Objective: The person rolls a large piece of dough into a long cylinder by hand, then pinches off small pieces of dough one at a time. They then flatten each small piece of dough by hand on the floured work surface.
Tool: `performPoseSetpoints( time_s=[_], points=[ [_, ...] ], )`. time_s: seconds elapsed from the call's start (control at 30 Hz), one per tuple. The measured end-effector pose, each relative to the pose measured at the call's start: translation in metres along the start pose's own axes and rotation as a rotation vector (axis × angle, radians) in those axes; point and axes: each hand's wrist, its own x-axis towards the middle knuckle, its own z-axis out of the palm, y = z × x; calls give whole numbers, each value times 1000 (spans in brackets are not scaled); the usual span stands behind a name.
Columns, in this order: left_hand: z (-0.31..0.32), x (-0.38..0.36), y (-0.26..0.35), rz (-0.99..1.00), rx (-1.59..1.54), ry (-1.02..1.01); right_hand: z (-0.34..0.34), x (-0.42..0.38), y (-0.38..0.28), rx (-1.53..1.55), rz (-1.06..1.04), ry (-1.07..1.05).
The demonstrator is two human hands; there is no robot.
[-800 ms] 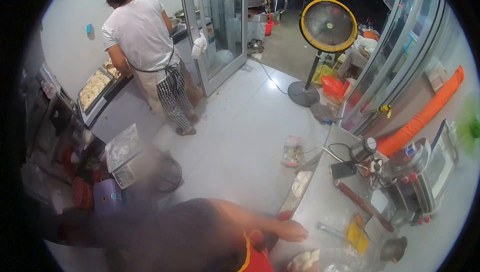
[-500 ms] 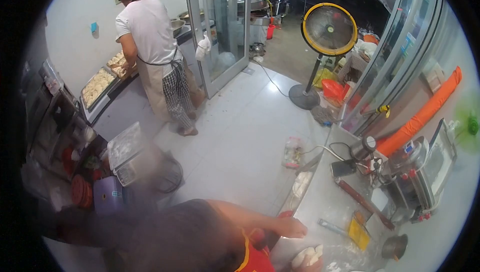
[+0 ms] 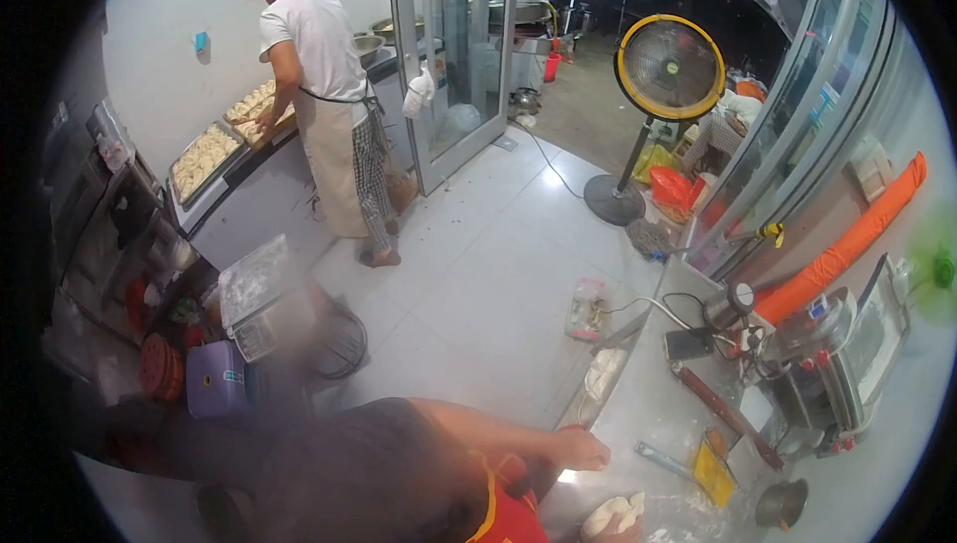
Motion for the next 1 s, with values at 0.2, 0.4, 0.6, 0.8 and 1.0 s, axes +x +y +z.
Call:
performPoseSetpoints(
  time_s=[0.2, 0.4, 0.6, 0.8, 1.0],
  points=[
    [-3, -5, -5, -24, 6, 19, -21, 24, -30, 104, -75, -27],
    [-13, -8, 0, -60, -42, -2, -32, 25, -42, 67, -219, -15],
    [23, 6, -44, 108, 63, 6, 42, 2, 9, 3, 147, 20],
    [-22, -18, -7, -66, -218, -149, 70, -53, 46, -50, 537, -76],
    [-30, 15, 17, -72, 104, -185, 20, -19, -1, -218, 599, 51]
  ],
)
